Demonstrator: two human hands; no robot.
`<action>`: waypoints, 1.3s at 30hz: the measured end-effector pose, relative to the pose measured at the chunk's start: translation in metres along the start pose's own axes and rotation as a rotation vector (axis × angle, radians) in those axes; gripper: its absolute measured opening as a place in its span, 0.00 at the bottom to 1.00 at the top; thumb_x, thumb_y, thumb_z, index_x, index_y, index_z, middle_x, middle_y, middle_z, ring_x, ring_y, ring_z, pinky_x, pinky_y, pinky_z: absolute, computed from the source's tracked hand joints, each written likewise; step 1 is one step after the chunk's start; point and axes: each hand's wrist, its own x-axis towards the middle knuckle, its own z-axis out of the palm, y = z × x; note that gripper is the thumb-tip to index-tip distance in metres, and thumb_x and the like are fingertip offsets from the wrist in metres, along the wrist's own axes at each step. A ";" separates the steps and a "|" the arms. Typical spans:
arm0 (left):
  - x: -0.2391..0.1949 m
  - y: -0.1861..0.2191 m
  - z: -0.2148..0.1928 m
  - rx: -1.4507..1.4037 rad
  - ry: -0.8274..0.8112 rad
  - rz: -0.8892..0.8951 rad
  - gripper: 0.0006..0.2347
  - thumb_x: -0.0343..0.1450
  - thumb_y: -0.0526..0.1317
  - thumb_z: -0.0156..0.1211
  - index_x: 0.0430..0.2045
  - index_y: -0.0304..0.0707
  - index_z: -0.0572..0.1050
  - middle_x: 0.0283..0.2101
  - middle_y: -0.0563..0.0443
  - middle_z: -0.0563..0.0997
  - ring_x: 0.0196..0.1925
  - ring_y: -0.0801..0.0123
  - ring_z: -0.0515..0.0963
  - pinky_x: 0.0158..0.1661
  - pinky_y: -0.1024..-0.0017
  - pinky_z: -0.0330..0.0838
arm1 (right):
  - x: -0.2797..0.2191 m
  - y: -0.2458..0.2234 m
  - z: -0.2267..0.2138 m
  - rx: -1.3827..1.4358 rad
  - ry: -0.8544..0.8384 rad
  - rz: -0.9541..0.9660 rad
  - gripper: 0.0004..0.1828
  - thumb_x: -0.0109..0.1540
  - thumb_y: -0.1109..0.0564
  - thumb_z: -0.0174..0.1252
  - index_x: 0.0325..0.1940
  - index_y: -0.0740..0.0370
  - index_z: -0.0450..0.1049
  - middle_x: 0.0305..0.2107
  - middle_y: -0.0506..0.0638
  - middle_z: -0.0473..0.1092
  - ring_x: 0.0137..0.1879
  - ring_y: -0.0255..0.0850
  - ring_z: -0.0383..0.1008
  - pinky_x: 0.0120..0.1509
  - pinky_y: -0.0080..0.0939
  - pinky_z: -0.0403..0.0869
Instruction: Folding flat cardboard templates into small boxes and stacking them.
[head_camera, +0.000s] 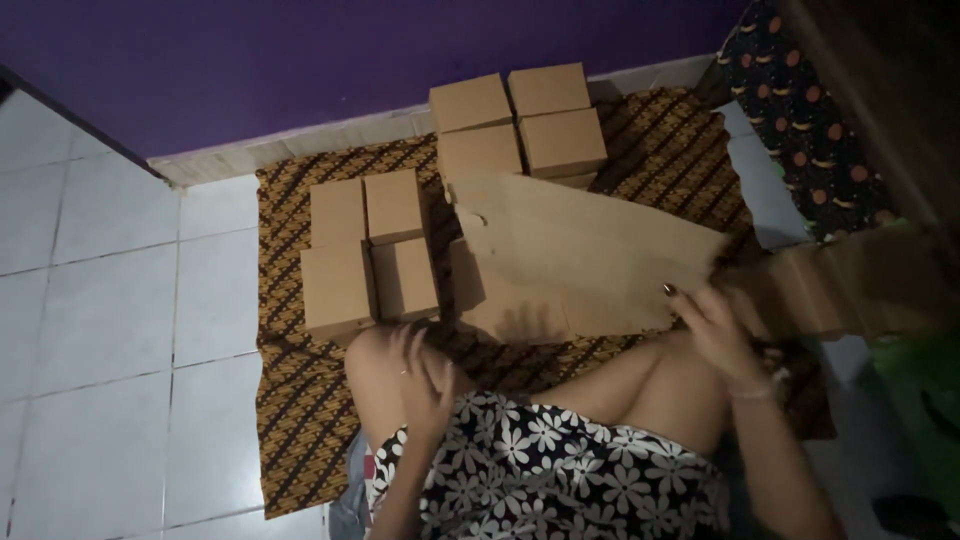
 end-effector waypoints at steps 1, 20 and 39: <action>0.010 0.017 0.001 -0.128 0.017 0.060 0.26 0.71 0.40 0.54 0.65 0.33 0.57 0.72 0.34 0.56 0.74 0.41 0.54 0.69 0.50 0.50 | -0.009 -0.013 -0.004 0.179 -0.016 0.073 0.04 0.67 0.65 0.50 0.43 0.70 0.68 0.35 0.48 0.68 0.38 0.35 0.65 0.42 0.33 0.66; 0.087 0.146 -0.015 -0.418 -0.295 0.345 0.08 0.68 0.28 0.62 0.38 0.33 0.81 0.31 0.51 0.77 0.27 0.70 0.73 0.30 0.75 0.67 | -0.043 -0.133 -0.054 0.018 0.220 -0.092 0.39 0.61 0.72 0.47 0.77 0.63 0.46 0.73 0.60 0.51 0.78 0.54 0.52 0.78 0.55 0.56; 0.108 0.189 -0.052 0.010 -0.317 0.407 0.09 0.72 0.43 0.59 0.46 0.58 0.79 0.36 0.55 0.84 0.33 0.49 0.84 0.33 0.51 0.80 | -0.010 -0.131 0.008 -0.671 0.092 -0.892 0.04 0.61 0.63 0.62 0.37 0.61 0.83 0.41 0.55 0.78 0.43 0.51 0.79 0.49 0.55 0.80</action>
